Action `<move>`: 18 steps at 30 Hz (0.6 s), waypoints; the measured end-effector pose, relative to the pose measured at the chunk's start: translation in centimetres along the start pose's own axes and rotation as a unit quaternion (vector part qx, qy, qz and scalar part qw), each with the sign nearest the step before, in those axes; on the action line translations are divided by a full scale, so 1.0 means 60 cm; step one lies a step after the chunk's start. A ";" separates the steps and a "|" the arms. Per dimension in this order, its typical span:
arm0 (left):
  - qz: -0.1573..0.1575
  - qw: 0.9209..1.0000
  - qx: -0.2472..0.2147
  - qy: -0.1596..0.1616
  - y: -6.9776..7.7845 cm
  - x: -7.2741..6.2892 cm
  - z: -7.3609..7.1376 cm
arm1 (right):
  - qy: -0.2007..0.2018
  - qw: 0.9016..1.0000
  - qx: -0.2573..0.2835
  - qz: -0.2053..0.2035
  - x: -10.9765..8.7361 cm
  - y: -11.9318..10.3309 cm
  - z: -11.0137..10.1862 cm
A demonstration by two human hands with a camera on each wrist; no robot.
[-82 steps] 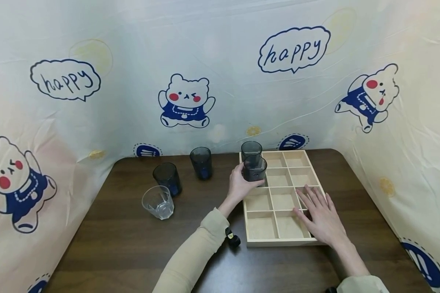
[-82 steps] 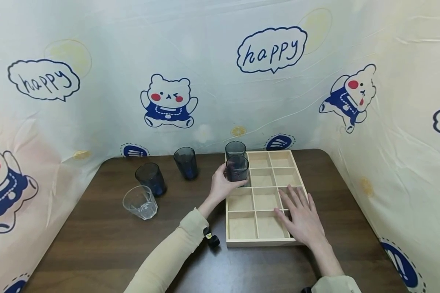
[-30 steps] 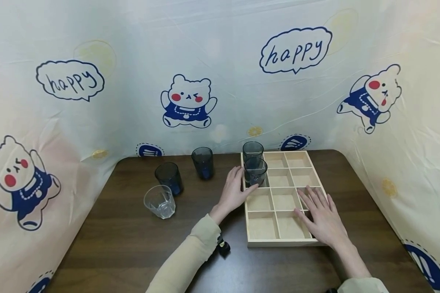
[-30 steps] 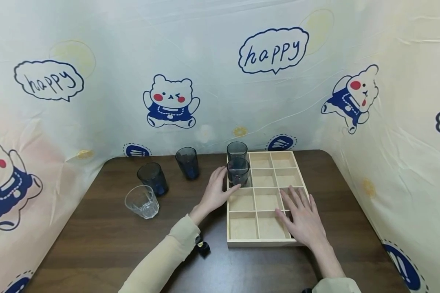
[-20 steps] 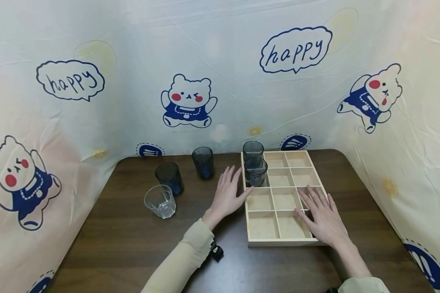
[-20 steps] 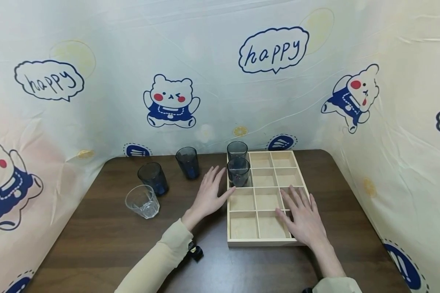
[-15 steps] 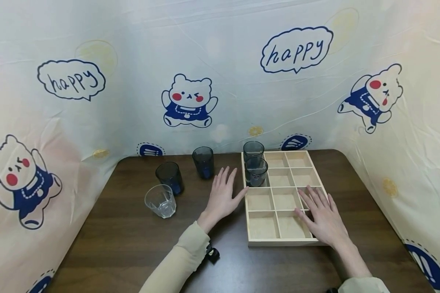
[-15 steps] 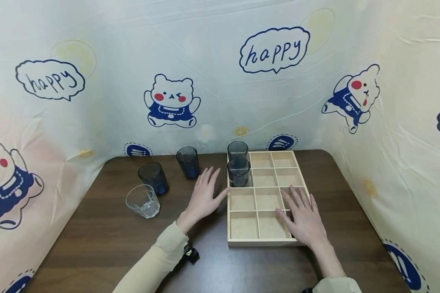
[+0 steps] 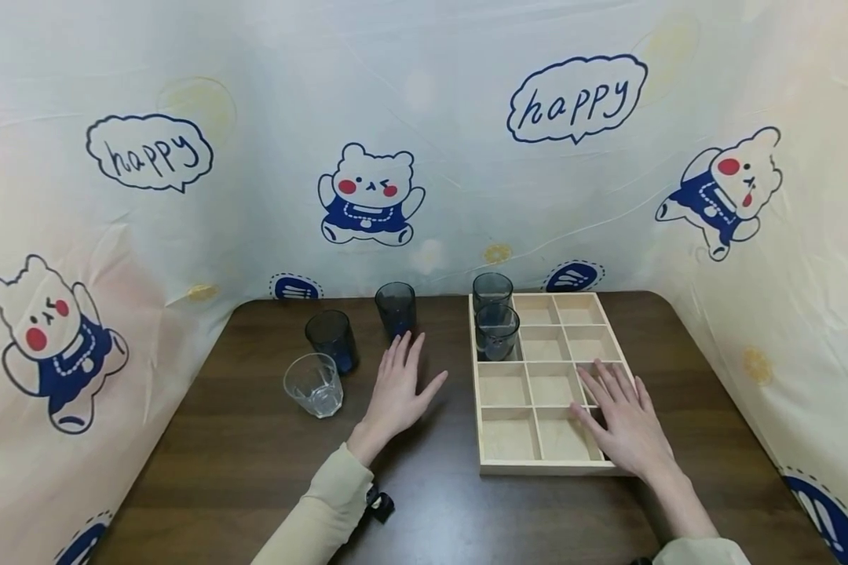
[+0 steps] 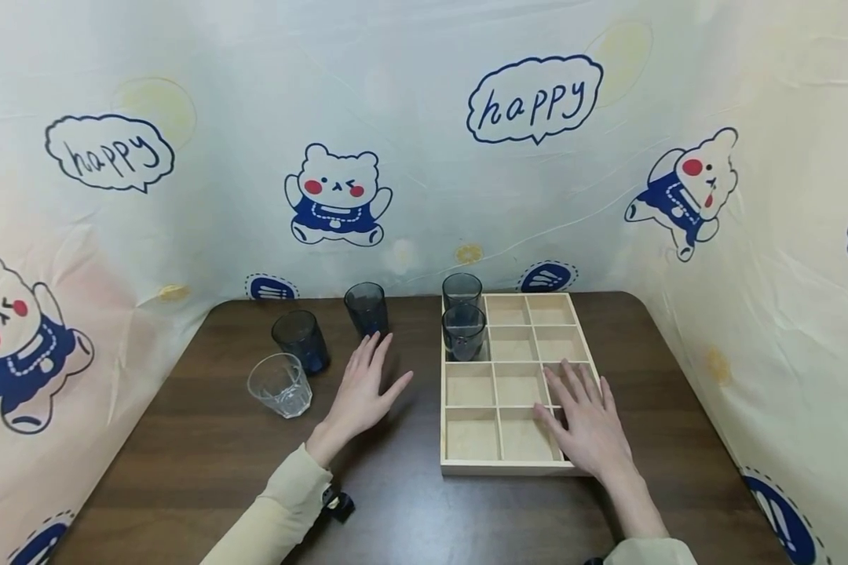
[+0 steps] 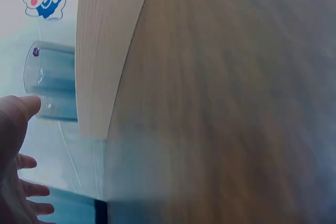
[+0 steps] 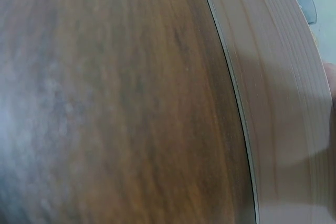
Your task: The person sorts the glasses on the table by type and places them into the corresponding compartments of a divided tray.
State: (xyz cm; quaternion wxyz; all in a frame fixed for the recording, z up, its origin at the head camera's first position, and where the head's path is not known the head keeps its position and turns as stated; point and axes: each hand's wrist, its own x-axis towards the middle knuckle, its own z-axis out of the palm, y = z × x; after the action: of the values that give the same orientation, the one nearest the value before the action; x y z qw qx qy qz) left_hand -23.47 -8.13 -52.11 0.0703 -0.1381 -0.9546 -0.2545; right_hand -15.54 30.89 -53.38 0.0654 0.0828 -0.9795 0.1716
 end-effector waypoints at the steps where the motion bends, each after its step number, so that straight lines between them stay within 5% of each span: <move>1: -0.001 1.000 0.004 0.001 -0.004 -0.003 -0.002 | 0.000 1.000 0.000 0.000 -0.001 0.000 0.002; 8: -0.025 0.999 0.015 0.023 -0.025 -0.014 -0.007 | 0.003 1.000 0.006 -0.001 -0.004 0.001 0.005; 18: -0.078 0.991 -0.096 0.045 -0.033 -0.001 -0.015 | 0.006 1.000 0.004 -0.007 -0.002 0.000 0.001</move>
State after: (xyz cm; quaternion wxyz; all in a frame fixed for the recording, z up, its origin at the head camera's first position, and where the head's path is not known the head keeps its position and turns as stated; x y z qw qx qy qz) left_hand -23.96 -10.23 -52.26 0.0791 -0.0578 -0.9295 -0.3556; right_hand -15.43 30.89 -53.43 0.0717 0.0888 -0.9779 0.1754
